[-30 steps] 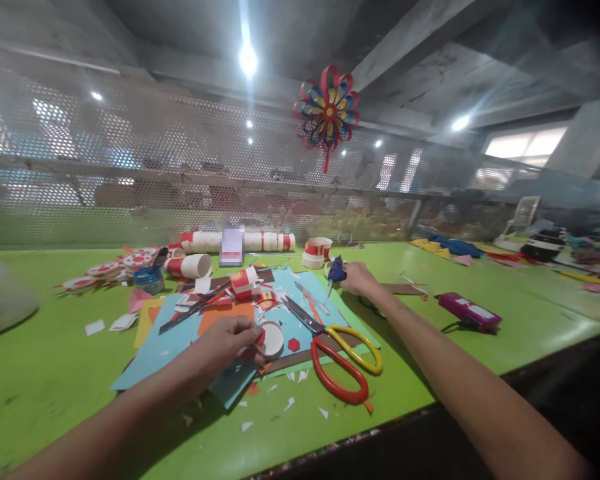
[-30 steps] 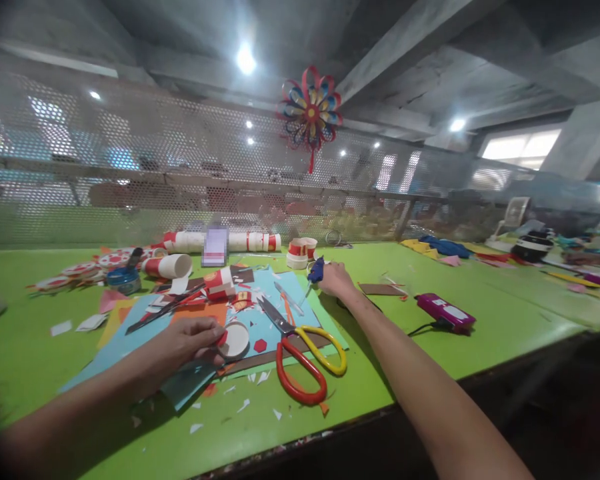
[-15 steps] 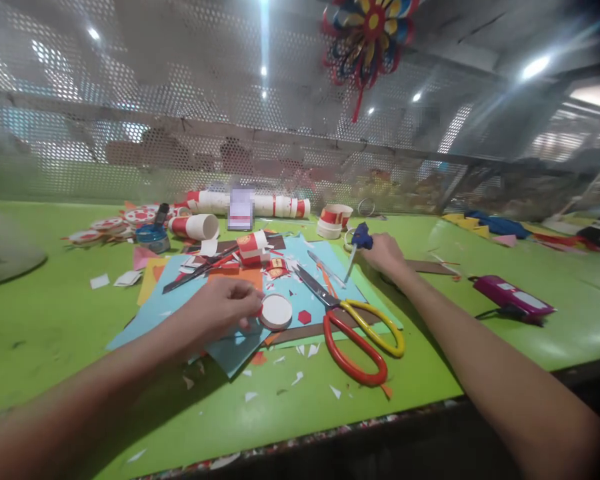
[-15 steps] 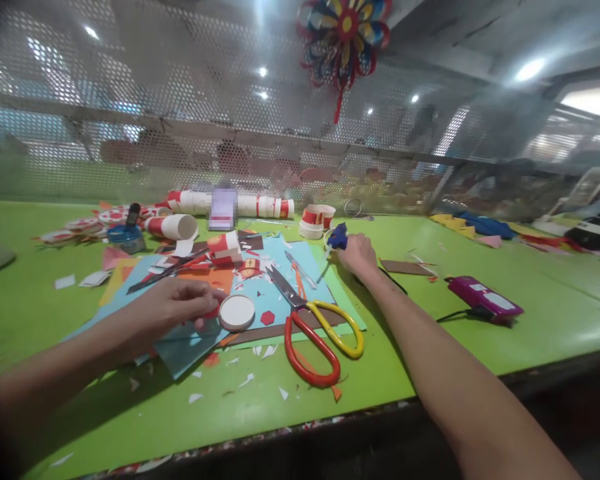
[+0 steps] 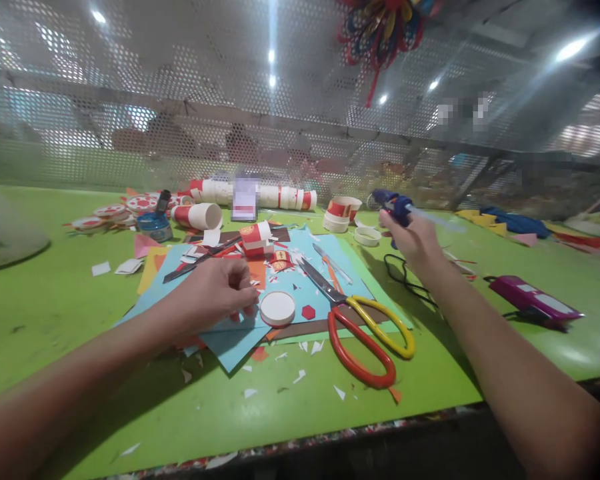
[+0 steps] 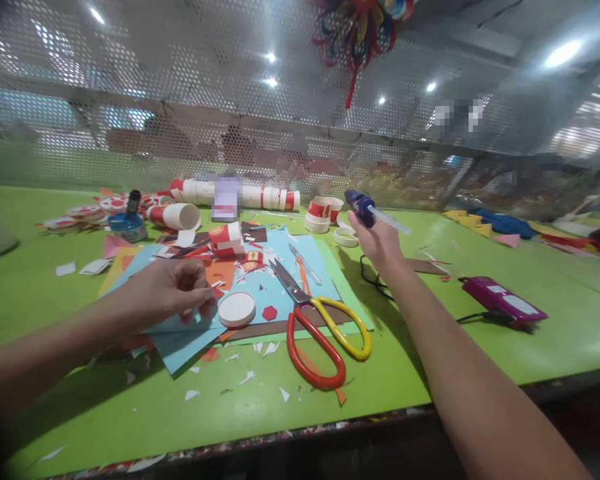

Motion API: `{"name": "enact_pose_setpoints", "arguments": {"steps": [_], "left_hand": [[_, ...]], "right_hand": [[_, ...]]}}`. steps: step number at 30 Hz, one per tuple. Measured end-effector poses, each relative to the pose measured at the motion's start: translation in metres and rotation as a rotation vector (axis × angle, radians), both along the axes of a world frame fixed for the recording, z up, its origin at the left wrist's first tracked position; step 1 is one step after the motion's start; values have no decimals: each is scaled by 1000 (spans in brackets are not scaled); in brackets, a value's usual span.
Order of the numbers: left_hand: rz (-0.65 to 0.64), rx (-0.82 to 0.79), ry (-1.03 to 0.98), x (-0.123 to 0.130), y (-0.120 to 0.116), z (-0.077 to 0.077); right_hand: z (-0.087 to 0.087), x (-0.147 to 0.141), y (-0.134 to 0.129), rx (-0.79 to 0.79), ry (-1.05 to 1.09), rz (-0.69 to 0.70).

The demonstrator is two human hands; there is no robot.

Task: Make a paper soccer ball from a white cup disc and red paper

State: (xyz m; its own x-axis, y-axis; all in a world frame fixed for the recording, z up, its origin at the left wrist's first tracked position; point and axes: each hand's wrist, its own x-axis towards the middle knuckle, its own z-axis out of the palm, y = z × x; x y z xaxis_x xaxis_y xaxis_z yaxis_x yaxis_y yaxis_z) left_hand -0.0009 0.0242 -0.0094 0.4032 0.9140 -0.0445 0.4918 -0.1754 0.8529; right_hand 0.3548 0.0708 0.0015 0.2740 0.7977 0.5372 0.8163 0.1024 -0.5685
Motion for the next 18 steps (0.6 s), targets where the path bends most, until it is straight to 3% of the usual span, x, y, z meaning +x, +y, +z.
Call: {"name": "enact_pose_setpoints", "arguments": {"steps": [3,4,7,10,13,18], "left_hand": [[-22,-128,-111,1,0,-2],[-21,-169,-151,0,1,-2],[-14,-265,-201,-1,1,-2],[8,-304,-142,0,-1,0],[10,-163,32,5,-6,2],[-71,155,301,15,-15,-6]], "right_hand": [[8,-26,-17,56,146,128],[11,-34,-24,71,304,273],[17,-53,-45,-197,524,666],[20,-57,-58,-449,446,793],[21,-53,-59,-597,297,839],[25,-56,-58,-655,182,951]]}}
